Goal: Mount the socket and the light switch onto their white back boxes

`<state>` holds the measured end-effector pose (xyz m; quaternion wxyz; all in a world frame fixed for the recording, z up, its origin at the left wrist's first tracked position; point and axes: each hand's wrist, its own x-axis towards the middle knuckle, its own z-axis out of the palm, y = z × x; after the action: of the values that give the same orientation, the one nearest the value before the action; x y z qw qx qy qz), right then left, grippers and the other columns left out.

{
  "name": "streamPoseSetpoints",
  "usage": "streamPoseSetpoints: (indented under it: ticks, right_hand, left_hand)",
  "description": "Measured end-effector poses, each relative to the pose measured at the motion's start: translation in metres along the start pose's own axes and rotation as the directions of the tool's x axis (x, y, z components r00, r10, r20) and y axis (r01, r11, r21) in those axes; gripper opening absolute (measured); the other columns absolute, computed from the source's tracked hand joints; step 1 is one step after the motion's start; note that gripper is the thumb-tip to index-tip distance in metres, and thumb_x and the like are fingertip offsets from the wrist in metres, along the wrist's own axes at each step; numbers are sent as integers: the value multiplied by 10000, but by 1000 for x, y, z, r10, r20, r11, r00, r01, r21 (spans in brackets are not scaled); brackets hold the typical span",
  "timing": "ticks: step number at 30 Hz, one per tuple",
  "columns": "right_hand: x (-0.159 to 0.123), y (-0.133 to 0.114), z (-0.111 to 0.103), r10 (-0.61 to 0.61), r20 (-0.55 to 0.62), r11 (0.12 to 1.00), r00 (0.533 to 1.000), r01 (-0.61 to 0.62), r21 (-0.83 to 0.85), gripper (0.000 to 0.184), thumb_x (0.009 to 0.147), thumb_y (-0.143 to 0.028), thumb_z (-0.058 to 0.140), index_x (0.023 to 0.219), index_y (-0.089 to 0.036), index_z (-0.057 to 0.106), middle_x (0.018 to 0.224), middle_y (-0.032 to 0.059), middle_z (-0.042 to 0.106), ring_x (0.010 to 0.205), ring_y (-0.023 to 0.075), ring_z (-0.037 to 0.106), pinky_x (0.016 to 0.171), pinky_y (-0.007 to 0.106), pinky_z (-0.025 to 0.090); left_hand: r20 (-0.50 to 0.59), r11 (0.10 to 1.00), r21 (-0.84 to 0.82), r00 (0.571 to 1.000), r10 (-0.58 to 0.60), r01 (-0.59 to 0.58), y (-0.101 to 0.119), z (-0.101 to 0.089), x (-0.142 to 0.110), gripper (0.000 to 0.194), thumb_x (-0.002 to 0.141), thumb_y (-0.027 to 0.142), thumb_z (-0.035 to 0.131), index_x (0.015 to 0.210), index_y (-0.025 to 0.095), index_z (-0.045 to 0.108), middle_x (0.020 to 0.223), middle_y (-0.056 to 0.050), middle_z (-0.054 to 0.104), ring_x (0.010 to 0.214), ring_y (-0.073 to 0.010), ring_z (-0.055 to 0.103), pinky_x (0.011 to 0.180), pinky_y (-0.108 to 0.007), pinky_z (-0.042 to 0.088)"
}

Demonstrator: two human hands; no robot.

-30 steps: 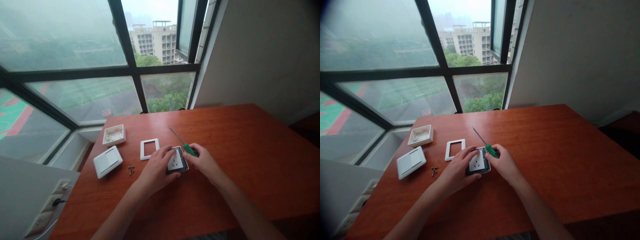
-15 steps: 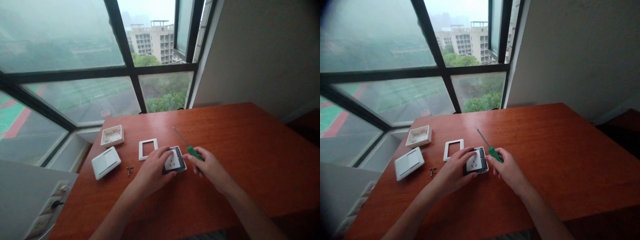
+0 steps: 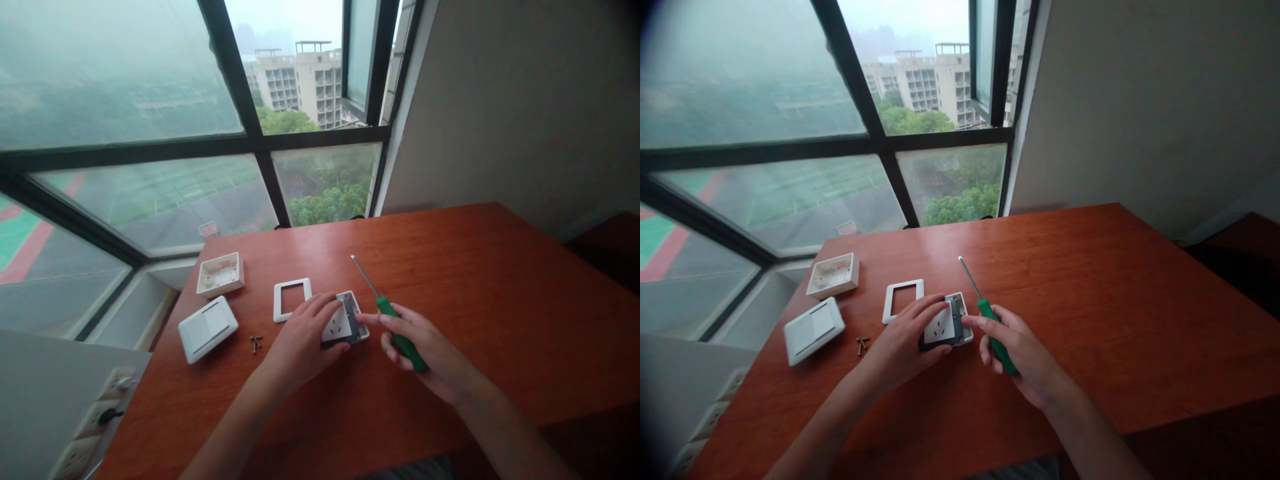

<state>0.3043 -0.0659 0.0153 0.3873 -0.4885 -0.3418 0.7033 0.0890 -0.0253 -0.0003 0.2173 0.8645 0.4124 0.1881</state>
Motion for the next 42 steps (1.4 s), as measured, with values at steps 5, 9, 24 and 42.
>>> streamPoseSetpoints:
  ticks: [5, 9, 24, 42]
  right_hand:
    - [2, 6, -2, -34, 4, 999, 999, 34, -2, 332, 881, -422, 550, 1061, -149, 605, 580, -24, 538, 470, 75, 385, 382, 177, 242]
    - [5, 9, -4, -70, -46, 997, 996, 68, -36, 311, 853, -425, 578, 1027, -167, 589, 690, 5, 609, 488, 77, 417, 381, 183, 256]
    - [3, 9, -3, -120, -79, 977, 990, 104, -188, 318, 832, -469, 565, 961, -179, 558, 579, -60, 497, 488, 93, 453, 391, 183, 309]
    - [-13, -10, -20, -504, -105, 702, 858, 335, -629, 305, 794, -216, 585, 1095, -217, 636, 1083, 63, 648, 999, 230, 599, 881, 352, 455]
  left_hand:
    - [-40, 997, -70, 999, -16, 13, -2, 0, 1, 670, 682, 209, 754, 1288, 270, 476, 1343, -85, 513, 1194, -293, 520, 1017, -472, 435]
    - [-42, 989, -141, 998, -41, 34, -5, 1, 1, 673, 665, 182, 759, 1274, 263, 484, 1329, -74, 519, 1186, -276, 524, 1010, -443, 448]
    - [-53, 988, -140, 996, -73, 65, -7, 0, 1, 640, 673, 185, 744, 1262, 240, 500, 1319, -78, 530, 1192, -272, 520, 1025, -420, 433]
    - [-78, 997, -55, 996, -52, 48, -9, 1, 5, 598, 673, 239, 774, 1227, 252, 549, 1317, -86, 552, 1182, -290, 542, 1014, -450, 448]
